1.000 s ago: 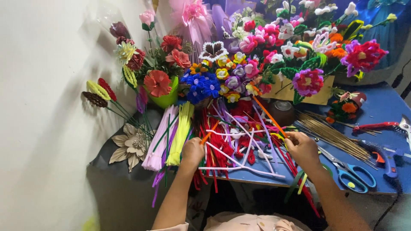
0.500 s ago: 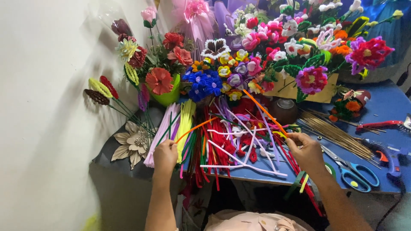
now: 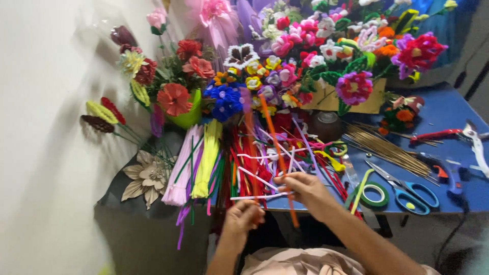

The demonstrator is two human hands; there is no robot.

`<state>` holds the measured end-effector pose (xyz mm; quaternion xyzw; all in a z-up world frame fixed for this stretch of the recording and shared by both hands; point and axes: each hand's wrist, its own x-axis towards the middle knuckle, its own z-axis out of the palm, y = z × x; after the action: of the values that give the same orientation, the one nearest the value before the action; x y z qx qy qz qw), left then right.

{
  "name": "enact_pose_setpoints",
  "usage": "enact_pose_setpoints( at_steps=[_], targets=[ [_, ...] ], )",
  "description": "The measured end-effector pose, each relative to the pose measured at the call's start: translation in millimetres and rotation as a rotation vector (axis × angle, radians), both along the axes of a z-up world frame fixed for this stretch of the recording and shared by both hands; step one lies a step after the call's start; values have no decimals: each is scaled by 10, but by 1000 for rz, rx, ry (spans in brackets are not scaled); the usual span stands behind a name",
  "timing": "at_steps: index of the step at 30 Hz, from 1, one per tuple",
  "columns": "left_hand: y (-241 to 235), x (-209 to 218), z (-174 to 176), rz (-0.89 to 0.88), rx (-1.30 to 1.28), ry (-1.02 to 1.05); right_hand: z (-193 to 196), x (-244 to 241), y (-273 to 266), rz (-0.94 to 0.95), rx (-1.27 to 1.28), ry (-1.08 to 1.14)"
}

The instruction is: The person selects and manipulates pink and orange pipe cleaners on a cluttered craft table. They twist and bend the pipe cleaners by hand, then use a thin wooden stick to wrap and shape the orange pipe cleaner into a curved form.

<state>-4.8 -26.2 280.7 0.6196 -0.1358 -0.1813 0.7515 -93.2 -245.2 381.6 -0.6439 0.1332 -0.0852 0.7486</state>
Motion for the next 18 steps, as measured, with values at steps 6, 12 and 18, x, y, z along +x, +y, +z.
enact_pose_setpoints(
  at_steps=[6, 12, 18],
  targets=[
    [-462, -257, 179, -251, -40, 265, -455, 213, -13, 21, 199, -100],
    [-505, -294, 315, -381, 41, 252, -416, 198, -100, -1, 318, -115],
    [-509, -290, 288, -413, -21, 356, -474, 189, -107, 65, 281, -149]
  ],
)
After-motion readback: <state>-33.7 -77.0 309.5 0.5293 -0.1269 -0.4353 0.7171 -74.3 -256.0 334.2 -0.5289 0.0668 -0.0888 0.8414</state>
